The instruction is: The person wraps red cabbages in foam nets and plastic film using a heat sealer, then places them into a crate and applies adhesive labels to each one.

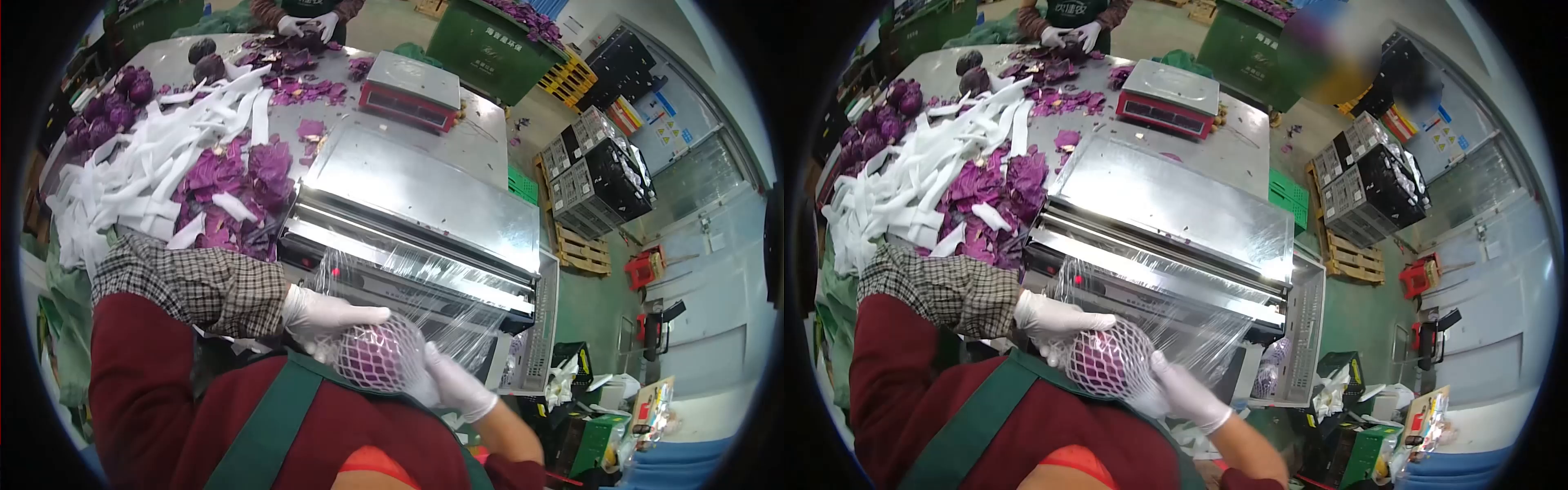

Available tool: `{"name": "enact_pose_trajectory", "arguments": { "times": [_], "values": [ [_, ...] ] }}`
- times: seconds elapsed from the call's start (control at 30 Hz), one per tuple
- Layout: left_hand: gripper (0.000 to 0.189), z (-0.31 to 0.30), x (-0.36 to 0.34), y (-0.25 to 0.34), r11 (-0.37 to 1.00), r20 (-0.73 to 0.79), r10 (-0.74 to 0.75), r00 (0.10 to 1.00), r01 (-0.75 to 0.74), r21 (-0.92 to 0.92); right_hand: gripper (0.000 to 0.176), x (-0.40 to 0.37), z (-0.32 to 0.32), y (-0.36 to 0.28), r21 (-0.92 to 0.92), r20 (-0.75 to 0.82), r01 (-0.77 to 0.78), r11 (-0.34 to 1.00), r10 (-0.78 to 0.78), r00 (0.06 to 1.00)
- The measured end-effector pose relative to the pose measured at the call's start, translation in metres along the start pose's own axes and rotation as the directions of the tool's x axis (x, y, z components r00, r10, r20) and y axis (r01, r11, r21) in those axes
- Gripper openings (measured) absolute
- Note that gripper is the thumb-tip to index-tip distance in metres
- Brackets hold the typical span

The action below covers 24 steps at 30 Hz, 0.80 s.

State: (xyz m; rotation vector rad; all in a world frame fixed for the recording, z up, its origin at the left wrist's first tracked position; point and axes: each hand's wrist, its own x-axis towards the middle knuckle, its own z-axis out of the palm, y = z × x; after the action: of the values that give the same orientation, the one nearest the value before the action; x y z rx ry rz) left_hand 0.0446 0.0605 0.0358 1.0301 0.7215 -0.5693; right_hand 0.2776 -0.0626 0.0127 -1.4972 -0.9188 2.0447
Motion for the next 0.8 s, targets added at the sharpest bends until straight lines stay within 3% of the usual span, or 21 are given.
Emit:
{"name": "enact_pose_trajectory", "arguments": {
  "times": [0.03,0.07,0.1,0.17,0.2,0.23,0.3,0.33,0.37,0.43,0.5,0.53,0.57,0.63,0.7,0.73,0.77,0.8],
  "values": [
    [0.084,0.008,0.0,-0.002,0.977,0.027,0.019,0.999,-0.013,-0.212,0.056,0.008,-0.004,0.025,0.239,0.101,-0.051,0.97,0.027,0.995],
    [0.083,0.003,0.011,-0.009,0.944,0.099,0.054,0.994,-0.018,-0.33,0.052,0.003,-0.016,0.033,0.316,0.133,-0.102,0.943,0.063,0.989],
    [0.082,-0.002,0.019,-0.013,0.898,0.167,0.089,0.982,-0.006,-0.441,0.049,-0.007,-0.02,0.026,0.157,0.078,0.036,0.987,-0.049,0.996],
    [0.082,-0.007,0.024,-0.012,0.867,0.13,0.101,0.986,-0.023,-0.498,0.045,-0.035,-0.007,0.007,-0.164,0.018,0.29,0.943,-0.291,0.956],
    [0.081,-0.018,0.035,-0.021,0.854,0.175,0.165,0.971,-0.052,-0.517,0.032,-0.043,0.002,-0.006,-0.43,-0.035,0.265,0.863,-0.309,0.95],
    [0.08,-0.045,0.068,-0.05,0.854,0.364,0.228,0.903,-0.006,-0.52,0.025,-0.038,-0.004,0.01,-0.542,-0.076,0.339,0.769,-0.447,0.891],
    [0.081,-0.037,0.026,-0.044,0.953,0.059,0.114,0.992,-0.093,-0.288,0.012,-0.026,-0.025,0.056,-0.754,-0.099,0.398,0.522,-0.689,0.718],
    [0.072,-0.029,0.014,-0.055,0.957,-0.163,0.205,0.965,-0.233,-0.174,0.006,-0.034,-0.023,0.056,-0.708,-0.23,0.377,0.597,-0.7,0.676],
    [0.047,-0.024,0.014,-0.081,0.855,-0.325,0.515,0.793,-0.446,0.265,0.007,-0.031,-0.031,0.061,-0.8,-0.139,0.423,0.424,-0.818,0.558],
    [0.026,-0.009,0.013,-0.108,0.46,-0.125,0.844,0.521,-0.586,0.667,0.011,-0.036,-0.02,0.074,-0.341,-0.459,0.459,0.821,-0.571,0.681],
    [0.014,-0.01,0.034,-0.128,0.173,-0.057,0.972,0.227,-0.531,0.83,0.017,-0.031,-0.021,0.077,-0.28,-0.462,0.498,0.82,-0.57,0.679],
    [0.012,-0.003,0.039,-0.139,0.53,-0.368,0.847,0.382,-0.65,0.545,0.019,-0.036,-0.006,0.061,-0.227,-0.514,0.468,0.854,-0.514,0.687],
    [0.018,0.012,0.021,-0.128,0.673,-0.495,0.696,0.52,-0.713,0.198,0.021,-0.038,0.0,0.056,-0.229,-0.515,0.474,0.85,-0.519,0.683],
    [0.021,0.023,-0.008,-0.119,0.654,-0.641,0.61,0.466,-0.753,0.075,0.025,-0.047,0.012,0.049,-0.21,-0.52,0.519,0.829,-0.544,0.658],
    [0.022,0.023,-0.02,-0.125,0.519,-0.747,0.462,0.478,-0.829,-0.209,0.027,-0.052,0.02,0.051,0.093,-0.556,0.545,0.834,-0.41,0.723],
    [0.024,0.023,-0.034,-0.13,0.632,-0.746,0.444,0.496,-0.764,-0.131,0.029,-0.048,0.019,0.062,0.113,-0.59,0.515,0.85,-0.36,0.723],
    [0.024,0.021,-0.041,-0.143,0.748,-0.708,0.349,0.613,-0.638,-0.183,0.028,-0.046,0.019,0.075,0.24,-0.551,0.511,0.826,-0.317,0.772],
    [0.025,0.018,-0.037,-0.163,0.75,-0.735,0.307,0.605,-0.629,-0.205,0.028,-0.047,0.019,0.089,0.362,-0.508,0.494,0.791,-0.276,0.816]
  ]
}}
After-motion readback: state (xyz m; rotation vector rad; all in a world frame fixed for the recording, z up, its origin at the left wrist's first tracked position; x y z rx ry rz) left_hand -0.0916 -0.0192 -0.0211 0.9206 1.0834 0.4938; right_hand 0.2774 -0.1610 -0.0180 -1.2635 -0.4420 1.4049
